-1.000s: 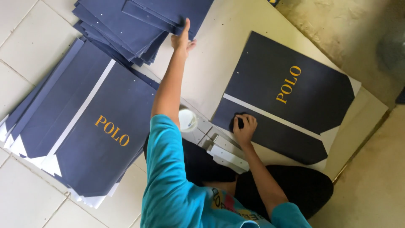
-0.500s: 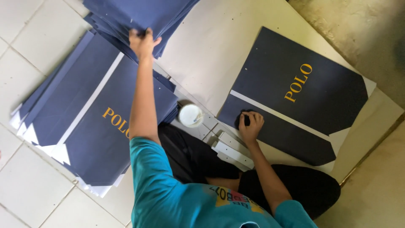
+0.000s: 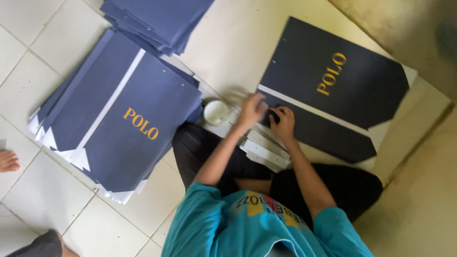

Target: The person sits on the floor and folds a dark blue paper sheet with 'POLO' printed on it into a bag shape. They then pick up a small white cardboard piece, apply glue to it using a small stick, and attach it to the bag.

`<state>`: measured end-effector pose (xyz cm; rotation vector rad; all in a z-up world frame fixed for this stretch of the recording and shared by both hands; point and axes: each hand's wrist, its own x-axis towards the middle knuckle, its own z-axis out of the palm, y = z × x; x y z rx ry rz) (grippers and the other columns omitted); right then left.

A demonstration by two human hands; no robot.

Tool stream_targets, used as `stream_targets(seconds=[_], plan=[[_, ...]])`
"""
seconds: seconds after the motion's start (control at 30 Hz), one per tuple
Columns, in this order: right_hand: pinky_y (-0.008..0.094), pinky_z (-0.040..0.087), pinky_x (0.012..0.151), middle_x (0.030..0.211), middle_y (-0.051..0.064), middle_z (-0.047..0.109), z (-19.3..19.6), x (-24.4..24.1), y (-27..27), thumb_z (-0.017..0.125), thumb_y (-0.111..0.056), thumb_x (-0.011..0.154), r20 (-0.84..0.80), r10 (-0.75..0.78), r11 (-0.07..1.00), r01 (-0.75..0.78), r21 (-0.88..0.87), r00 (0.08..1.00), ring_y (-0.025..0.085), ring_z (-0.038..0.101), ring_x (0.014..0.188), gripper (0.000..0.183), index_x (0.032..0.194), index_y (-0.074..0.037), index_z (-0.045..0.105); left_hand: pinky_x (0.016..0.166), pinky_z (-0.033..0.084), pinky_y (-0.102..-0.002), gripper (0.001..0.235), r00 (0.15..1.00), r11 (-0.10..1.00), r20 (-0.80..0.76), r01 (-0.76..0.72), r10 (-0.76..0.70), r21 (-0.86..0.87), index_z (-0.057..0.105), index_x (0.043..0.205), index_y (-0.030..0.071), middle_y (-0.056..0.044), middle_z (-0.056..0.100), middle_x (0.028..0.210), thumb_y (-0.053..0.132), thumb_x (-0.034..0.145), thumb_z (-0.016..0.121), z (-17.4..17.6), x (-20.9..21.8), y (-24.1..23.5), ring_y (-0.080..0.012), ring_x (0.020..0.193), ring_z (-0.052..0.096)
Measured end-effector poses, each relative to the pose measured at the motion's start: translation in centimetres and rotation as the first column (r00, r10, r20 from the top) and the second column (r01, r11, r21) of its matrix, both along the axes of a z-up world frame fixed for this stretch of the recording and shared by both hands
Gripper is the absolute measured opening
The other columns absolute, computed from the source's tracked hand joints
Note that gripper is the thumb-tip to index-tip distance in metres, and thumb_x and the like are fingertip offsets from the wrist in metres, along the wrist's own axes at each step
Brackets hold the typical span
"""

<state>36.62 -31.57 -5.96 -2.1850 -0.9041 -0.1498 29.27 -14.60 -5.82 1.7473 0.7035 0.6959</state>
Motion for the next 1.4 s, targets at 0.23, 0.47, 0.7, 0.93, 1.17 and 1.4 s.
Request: stream_targets(seconds=[0.23,0.47,0.7,0.93,1.17,1.4], plan=[[0.054,0.042,0.115,0.145,0.020,0.061,1.2,6.6,-10.0,0.077,-0.026,0.085,-0.258,0.094,0.836,-0.217,-0.504,0.962,0.045,0.056,0.133,0.045,0.128,-0.012,0.075,0.113,0.032,-0.075,0.078,0.675,0.735,-0.694,0.599,-0.250,0.318,0.054,0.148,0.017,-0.025,0.032,0.160,0.038,0.081,0.086,3.6,0.8,-7.4,-0.0485,0.152,0.026],[0.052,0.054,0.097,0.113,0.027,0.074,-0.1,13.1,-23.7,0.080,-0.026,0.087,-0.249,-0.273,0.889,0.145,-0.433,0.929,0.046,0.068,0.113,0.041,0.115,0.004,0.077,0.114,0.038,-0.065,0.126,0.653,0.886,-0.753,0.391,-0.077,0.249,0.033,0.156,0.011,-0.029,0.029,0.153,0.055,0.058,0.098,2.8,2.9,-3.3,-0.0481,0.145,0.034],[0.053,0.052,0.100,0.121,0.025,0.070,-1.0,16.2,-34.1,0.083,-0.028,0.085,-0.325,-0.544,0.794,0.349,-0.498,0.774,0.043,0.065,0.119,0.050,0.126,0.000,0.073,0.108,0.045,-0.060,0.120,0.661,0.914,-0.746,0.347,-0.080,0.210,0.037,0.149,-0.003,-0.031,0.039,0.144,0.048,0.060,0.100,-1.1,4.1,-1.2,-0.0472,0.135,0.046],[0.054,0.051,0.102,0.131,0.030,0.062,-1.6,14.7,-35.3,0.085,-0.031,0.086,-0.495,-0.685,0.727,0.542,-0.422,0.534,0.045,0.059,0.125,0.069,0.139,0.005,0.060,0.094,0.052,-0.055,0.091,0.937,0.962,-0.332,-0.014,0.108,0.273,0.062,0.116,0.002,-0.025,0.054,0.112,0.053,0.048,0.093,-5.8,2.7,0.4,-0.0460,0.107,0.061],[0.052,0.053,0.102,0.130,0.029,0.061,4.1,12.9,-32.5,0.087,-0.024,0.084,-0.501,-0.665,0.726,0.636,-0.261,0.554,0.043,0.061,0.123,0.069,0.140,0.006,0.058,0.097,0.054,-0.052,0.049,0.917,0.986,-0.393,-0.008,0.074,0.168,0.069,0.121,0.003,-0.021,0.052,0.117,0.016,0.078,0.089,-0.9,1.0,0.5,-0.0436,0.110,0.061],[0.044,0.057,0.084,0.101,0.016,0.072,4.8,12.7,-32.9,0.088,-0.017,0.078,-0.423,-0.575,0.805,0.578,-0.135,0.701,0.038,0.070,0.104,0.030,0.104,-0.010,0.076,0.084,0.061,-0.039,0.039,0.938,0.999,-0.344,-0.008,0.026,0.053,0.066,0.117,0.012,-0.010,0.070,0.103,0.004,0.083,0.080,1.6,-0.9,-0.5,-0.0285,0.096,0.070]])
